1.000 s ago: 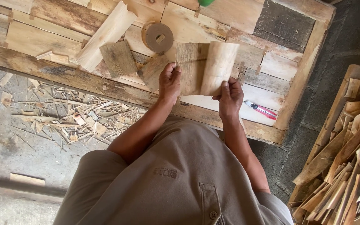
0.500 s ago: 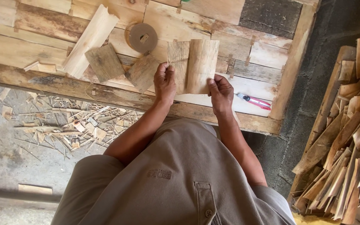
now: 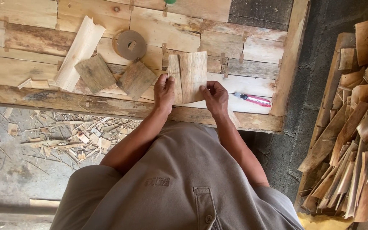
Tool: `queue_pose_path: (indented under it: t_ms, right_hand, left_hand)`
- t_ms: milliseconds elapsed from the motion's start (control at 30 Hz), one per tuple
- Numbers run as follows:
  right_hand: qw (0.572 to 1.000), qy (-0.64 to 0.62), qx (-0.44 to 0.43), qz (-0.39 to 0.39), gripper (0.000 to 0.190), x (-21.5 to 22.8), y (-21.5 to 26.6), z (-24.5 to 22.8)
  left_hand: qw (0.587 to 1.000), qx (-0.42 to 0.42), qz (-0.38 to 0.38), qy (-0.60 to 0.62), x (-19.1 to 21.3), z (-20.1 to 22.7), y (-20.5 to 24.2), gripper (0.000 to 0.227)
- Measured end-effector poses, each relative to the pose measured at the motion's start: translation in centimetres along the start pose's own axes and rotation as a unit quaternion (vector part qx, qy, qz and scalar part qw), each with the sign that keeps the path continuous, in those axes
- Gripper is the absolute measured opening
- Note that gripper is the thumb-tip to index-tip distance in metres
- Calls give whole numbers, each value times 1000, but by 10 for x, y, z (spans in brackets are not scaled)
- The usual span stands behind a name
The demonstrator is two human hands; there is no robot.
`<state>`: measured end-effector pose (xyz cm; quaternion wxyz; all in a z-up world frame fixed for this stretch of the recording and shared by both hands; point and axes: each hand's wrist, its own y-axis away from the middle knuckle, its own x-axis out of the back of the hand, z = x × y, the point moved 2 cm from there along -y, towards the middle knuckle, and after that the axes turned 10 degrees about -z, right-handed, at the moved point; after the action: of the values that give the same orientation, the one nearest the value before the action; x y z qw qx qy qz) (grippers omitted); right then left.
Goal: Assembling and fitting small wood shingles or panels onto a larger wooden frame or surface.
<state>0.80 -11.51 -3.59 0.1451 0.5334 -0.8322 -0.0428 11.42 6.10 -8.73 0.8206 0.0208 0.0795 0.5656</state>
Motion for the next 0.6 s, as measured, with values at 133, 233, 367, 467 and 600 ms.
queue_pose_path:
  t_ms: [133,233,367,467,600]
  right_hand:
    - [995,-82,-36,-45,10,0,-1,23]
    - [982,-171,-54,-65,9,4,-6,37]
    - [956,-286,-54,-32,9,25,-24,42]
    - [932,-339,-109,71,7,54,-53,43]
    - [935,-347,-41,66,18,91,-112,57]
  left_hand:
    - [994,110,12,-3,3,-12,1,14]
    - [989,144,27,1,10,-44,0,13]
    - [987,155,41,17,16,-77,2,7]
    - [984,176,28,-4,16,-86,3,5]
    - [985,160,14,61,14,-85,2,7]
